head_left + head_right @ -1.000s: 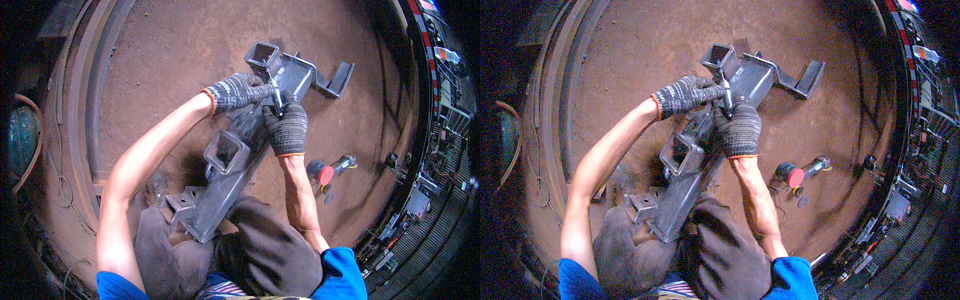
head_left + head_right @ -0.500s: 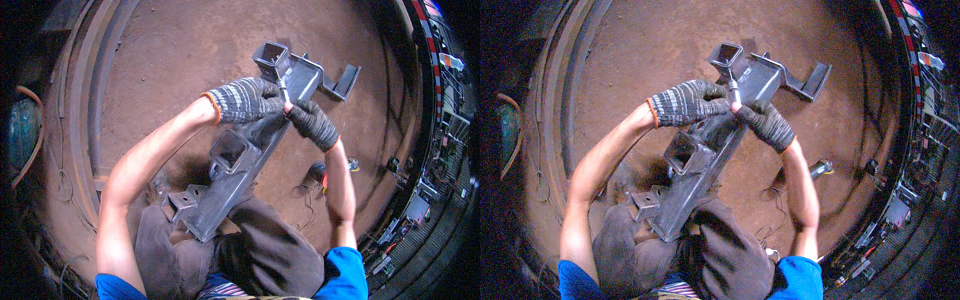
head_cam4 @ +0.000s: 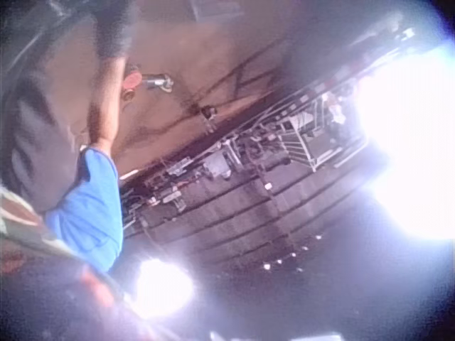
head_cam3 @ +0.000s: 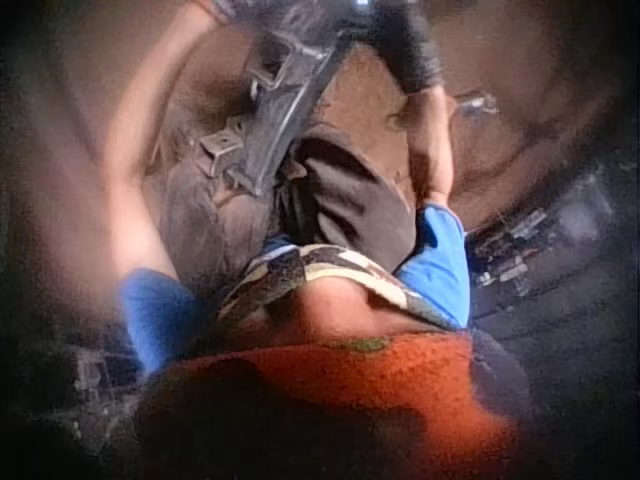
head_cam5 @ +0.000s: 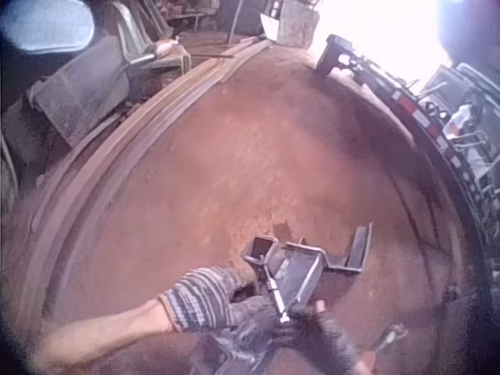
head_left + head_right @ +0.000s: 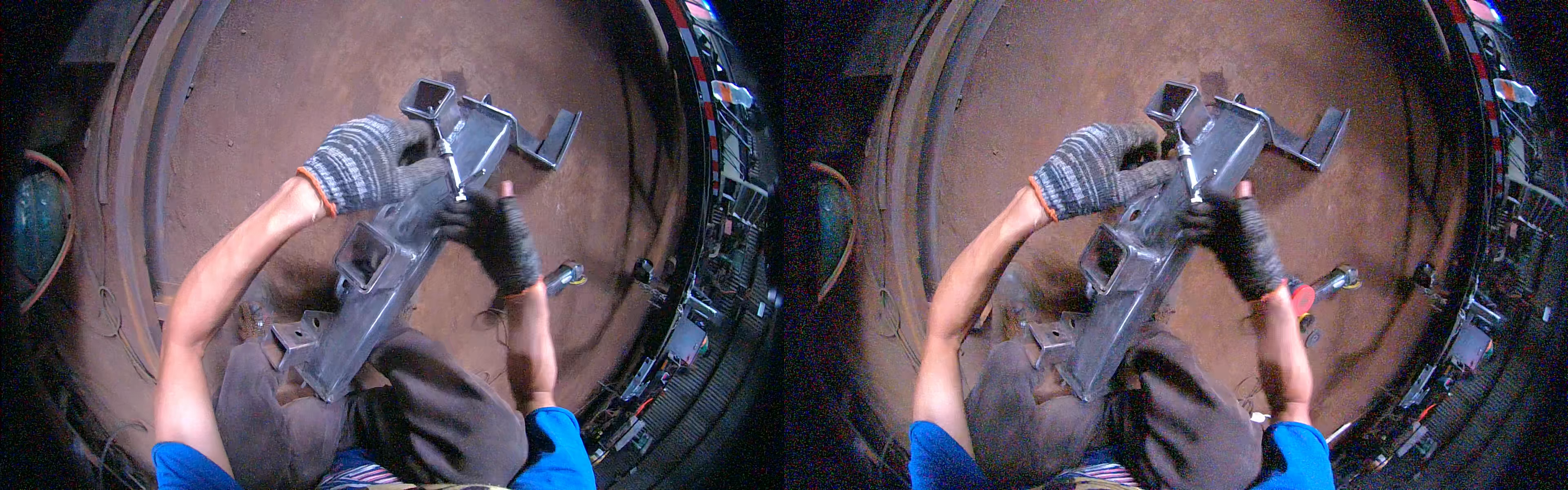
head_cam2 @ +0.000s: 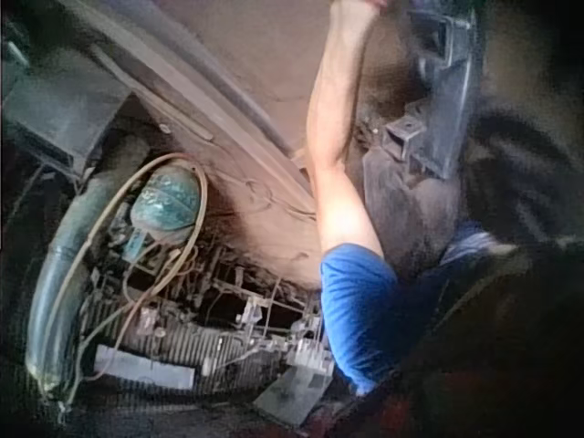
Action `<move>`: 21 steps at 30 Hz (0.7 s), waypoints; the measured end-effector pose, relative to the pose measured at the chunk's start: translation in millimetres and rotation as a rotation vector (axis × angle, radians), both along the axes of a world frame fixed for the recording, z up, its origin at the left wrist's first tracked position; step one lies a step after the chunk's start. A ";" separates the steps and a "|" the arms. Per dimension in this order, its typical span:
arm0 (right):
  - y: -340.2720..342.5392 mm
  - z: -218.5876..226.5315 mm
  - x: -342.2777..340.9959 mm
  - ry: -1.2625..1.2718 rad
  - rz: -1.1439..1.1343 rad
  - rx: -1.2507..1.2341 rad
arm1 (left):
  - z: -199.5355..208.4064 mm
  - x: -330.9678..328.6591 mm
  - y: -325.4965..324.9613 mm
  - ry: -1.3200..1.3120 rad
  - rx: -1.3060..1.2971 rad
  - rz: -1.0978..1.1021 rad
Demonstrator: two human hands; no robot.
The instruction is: The person sits on the workshop floor and assembles a metal frame by hand, inserting bolts and tightening them with a wrench. The person repeatedly repositions the frame and uses both hands to align and secure the components.
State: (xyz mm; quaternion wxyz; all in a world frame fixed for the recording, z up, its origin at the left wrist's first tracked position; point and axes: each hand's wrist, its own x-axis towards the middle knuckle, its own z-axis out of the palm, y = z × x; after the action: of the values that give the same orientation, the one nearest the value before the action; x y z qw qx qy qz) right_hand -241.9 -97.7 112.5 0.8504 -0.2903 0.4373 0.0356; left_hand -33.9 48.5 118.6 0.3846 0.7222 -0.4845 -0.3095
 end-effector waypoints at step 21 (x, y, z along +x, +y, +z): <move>4.9 51.4 79.6 0.418 1.484 -1.843 | -24.1 0.7 -3.2 0.136 0.185 -0.308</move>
State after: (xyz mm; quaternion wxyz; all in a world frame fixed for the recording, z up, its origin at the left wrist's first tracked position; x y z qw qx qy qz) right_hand -162.3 -92.9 163.9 0.0080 -0.9592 0.1540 0.2370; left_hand -33.3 45.3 94.5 0.2963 0.6491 -0.5317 -0.4563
